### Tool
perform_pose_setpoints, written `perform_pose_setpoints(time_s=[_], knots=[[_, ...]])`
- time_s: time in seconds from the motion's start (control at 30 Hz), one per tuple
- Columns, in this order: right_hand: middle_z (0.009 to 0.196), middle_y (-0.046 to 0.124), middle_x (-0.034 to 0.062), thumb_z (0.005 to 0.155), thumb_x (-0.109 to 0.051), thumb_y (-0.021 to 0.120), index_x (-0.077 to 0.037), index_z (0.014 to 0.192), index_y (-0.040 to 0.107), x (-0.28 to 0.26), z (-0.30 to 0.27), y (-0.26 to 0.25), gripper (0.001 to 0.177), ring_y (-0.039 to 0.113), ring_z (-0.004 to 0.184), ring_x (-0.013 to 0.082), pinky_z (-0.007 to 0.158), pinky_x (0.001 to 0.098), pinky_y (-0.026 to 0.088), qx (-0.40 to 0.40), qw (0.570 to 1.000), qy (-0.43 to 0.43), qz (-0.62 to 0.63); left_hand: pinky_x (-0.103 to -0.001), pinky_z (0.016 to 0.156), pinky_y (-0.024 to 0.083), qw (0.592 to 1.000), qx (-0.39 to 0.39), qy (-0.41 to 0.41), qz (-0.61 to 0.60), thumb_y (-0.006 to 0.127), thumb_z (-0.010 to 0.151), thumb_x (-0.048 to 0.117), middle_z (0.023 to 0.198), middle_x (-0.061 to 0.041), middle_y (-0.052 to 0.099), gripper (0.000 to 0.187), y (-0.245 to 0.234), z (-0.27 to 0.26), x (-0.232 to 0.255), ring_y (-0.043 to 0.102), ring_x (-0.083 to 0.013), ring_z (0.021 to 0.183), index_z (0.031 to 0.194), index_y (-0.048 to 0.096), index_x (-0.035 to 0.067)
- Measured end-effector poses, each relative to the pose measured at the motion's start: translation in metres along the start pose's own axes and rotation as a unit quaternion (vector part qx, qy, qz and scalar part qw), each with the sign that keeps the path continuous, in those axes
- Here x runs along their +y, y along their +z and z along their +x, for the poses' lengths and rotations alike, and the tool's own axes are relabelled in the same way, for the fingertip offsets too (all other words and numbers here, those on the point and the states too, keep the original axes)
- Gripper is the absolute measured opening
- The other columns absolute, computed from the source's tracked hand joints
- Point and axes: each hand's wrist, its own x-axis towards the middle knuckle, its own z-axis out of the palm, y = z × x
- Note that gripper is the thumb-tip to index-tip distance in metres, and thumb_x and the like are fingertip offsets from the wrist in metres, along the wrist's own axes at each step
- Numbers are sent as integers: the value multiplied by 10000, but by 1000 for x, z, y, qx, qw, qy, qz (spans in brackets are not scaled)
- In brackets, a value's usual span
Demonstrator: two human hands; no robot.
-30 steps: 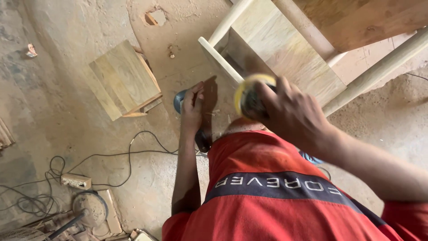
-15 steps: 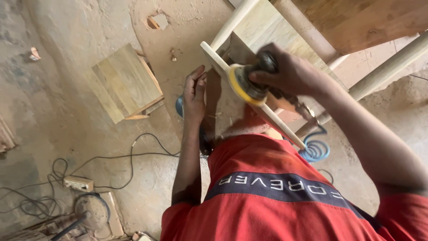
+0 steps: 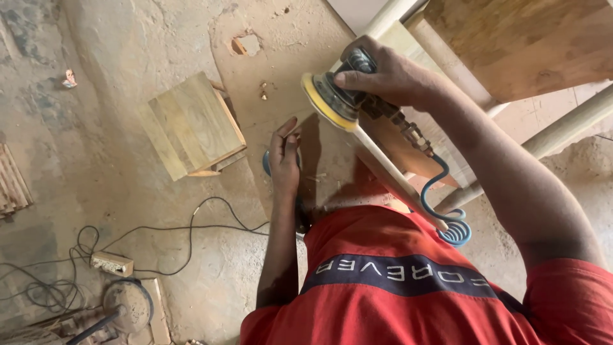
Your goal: The person uses a handheld orbital sander to smooth the surfaces of a wooden stool frame. They systematically sand the legs and crossbars, repositioning the stool to access different sections.
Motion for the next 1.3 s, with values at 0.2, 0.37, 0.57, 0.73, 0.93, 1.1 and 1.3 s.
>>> perform_pose_setpoints(time_s=[0.2, 0.37, 0.57, 0.73, 0.93, 1.1, 1.3], knots=[[1110, 706, 216, 880, -569, 733, -86, 1394, 509, -62, 1, 7, 740, 749, 956, 308, 778, 430, 641, 4, 998, 3, -66, -378, 1111, 511, 999, -8, 20, -38, 490, 1108, 172, 1446, -134, 615, 365, -5, -4, -17, 630, -241, 1294, 1423, 555, -2], [966, 722, 233, 944, -459, 770, 2, 1302, 514, -73, -35, 16, 638, 753, 775, 326, 624, 444, 625, 50, 968, -72, -237, -388, 1092, 503, 999, 20, 14, -43, 501, 1102, 185, 1468, -131, 607, 373, -9, -6, -7, 631, -254, 1299, 1428, 557, 11], [1044, 671, 232, 896, -452, 768, -27, 1335, 497, -55, -121, 8, 669, 729, 701, 336, 531, 433, 621, 33, 968, -34, -248, -383, 1097, 501, 999, 16, -17, -24, 511, 1097, 217, 1482, -128, 584, 388, -10, -18, 5, 611, -250, 1323, 1425, 549, 12], [1064, 666, 213, 845, -392, 774, -76, 1329, 509, -44, -198, 7, 636, 721, 770, 376, 591, 465, 614, 49, 972, 21, -230, -386, 1134, 478, 1000, 4, 27, -13, 502, 1114, 203, 1476, -144, 599, 374, -10, -25, -3, 622, -265, 1322, 1422, 559, -2], [1026, 689, 183, 830, -439, 774, -98, 1285, 532, -37, -193, 6, 617, 726, 845, 367, 646, 489, 606, 42, 975, 54, -210, -392, 1101, 498, 1000, -4, 2, -9, 491, 1091, 186, 1455, -144, 607, 384, 8, -23, 13, 628, -261, 1297, 1417, 562, -5], [1014, 690, 208, 966, -522, 742, -26, 1223, 542, -37, -116, 8, 593, 724, 838, 369, 662, 497, 593, 51, 977, -7, -206, -393, 1108, 510, 1000, -25, 14, 0, 492, 1101, 153, 1473, -132, 597, 363, 21, -17, 21, 624, -253, 1325, 1426, 545, -1], [1041, 718, 272, 931, -513, 724, -28, 1334, 491, -9, -66, 0, 672, 749, 898, 360, 742, 477, 630, 8, 992, 21, -121, -385, 1172, 447, 988, 55, 106, 94, 500, 1081, 97, 1589, -158, 468, 425, 21, -29, 42, 507, -268, 1444, 1493, 483, -7]])
